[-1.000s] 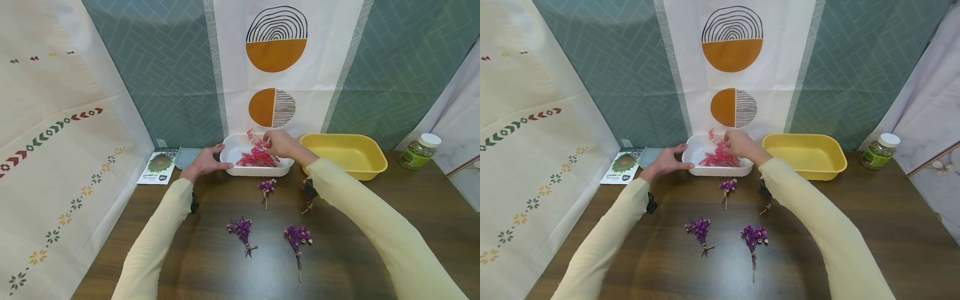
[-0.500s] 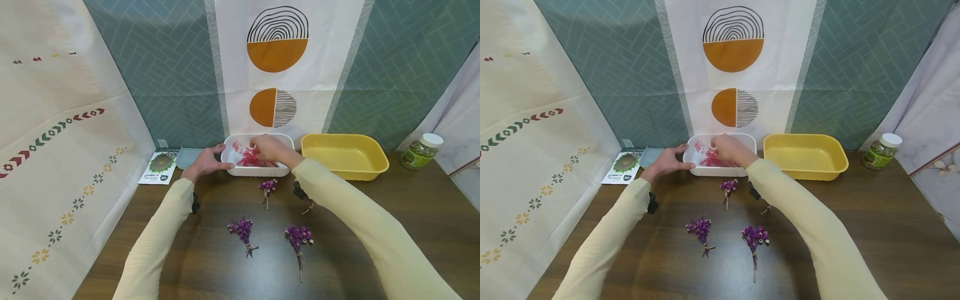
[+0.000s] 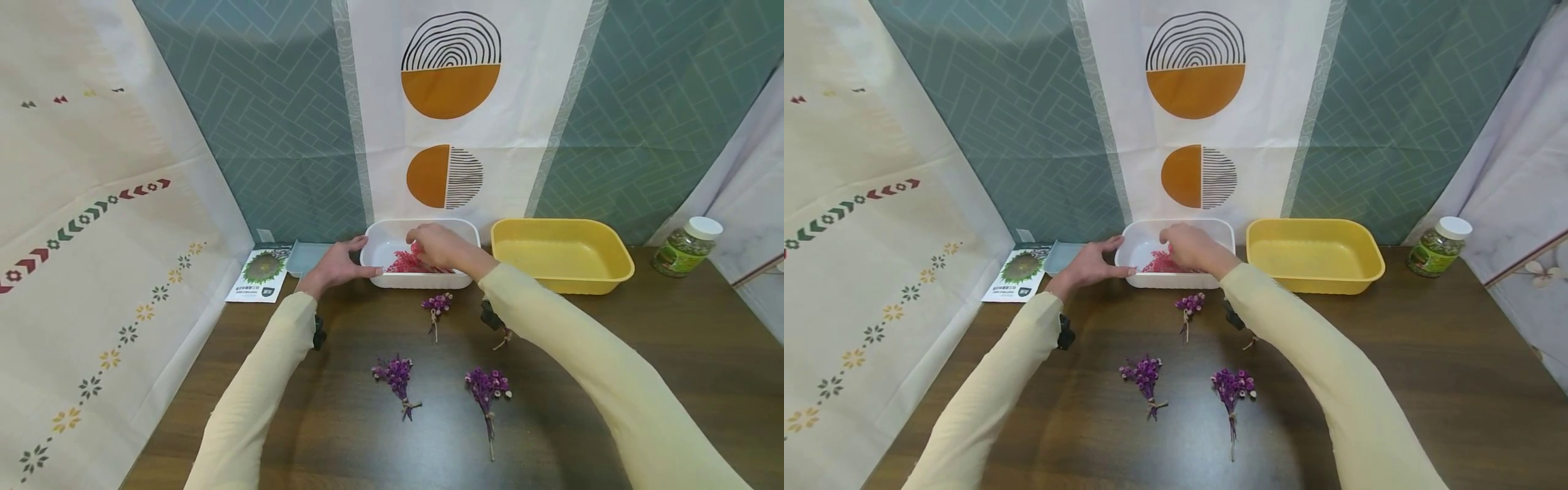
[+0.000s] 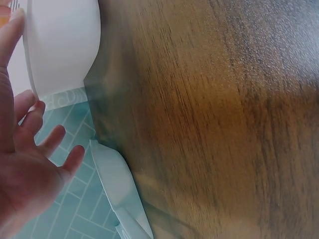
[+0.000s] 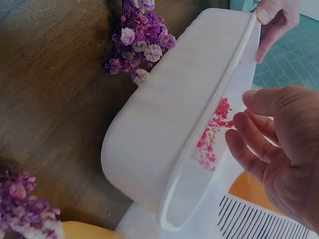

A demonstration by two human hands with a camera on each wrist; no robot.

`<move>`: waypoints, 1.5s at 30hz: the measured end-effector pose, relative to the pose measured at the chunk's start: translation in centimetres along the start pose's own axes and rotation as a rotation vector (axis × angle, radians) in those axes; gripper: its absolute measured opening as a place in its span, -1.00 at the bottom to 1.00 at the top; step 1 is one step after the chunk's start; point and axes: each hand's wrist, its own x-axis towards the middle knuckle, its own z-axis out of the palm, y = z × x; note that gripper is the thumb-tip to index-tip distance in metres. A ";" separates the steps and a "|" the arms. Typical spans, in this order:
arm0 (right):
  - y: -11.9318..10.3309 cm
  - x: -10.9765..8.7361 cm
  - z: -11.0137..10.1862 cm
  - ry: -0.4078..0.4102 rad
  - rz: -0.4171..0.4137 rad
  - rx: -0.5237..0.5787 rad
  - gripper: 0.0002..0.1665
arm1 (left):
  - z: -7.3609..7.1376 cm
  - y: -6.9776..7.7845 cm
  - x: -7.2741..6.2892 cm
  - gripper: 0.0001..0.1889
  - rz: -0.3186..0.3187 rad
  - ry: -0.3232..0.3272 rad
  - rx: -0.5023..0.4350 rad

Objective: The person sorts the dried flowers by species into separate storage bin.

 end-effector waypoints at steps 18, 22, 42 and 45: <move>4.6 -8.5 -2.3 0.187 0.036 0.153 -0.60 | -0.1 -0.1 -0.1 0.07 0.021 -0.013 -0.006; 5.9 -10.9 -2.5 0.209 0.090 0.180 -0.58 | 0.0 -0.1 0.0 0.07 0.022 -0.008 0.003; 12.2 -23.3 -4.3 0.376 0.393 0.242 -0.48 | 0.0 0.0 -0.4 0.06 0.037 0.008 0.096; 12.9 -24.4 -4.2 0.374 0.417 0.236 -0.45 | 0.1 0.1 -0.3 0.06 0.039 0.003 0.119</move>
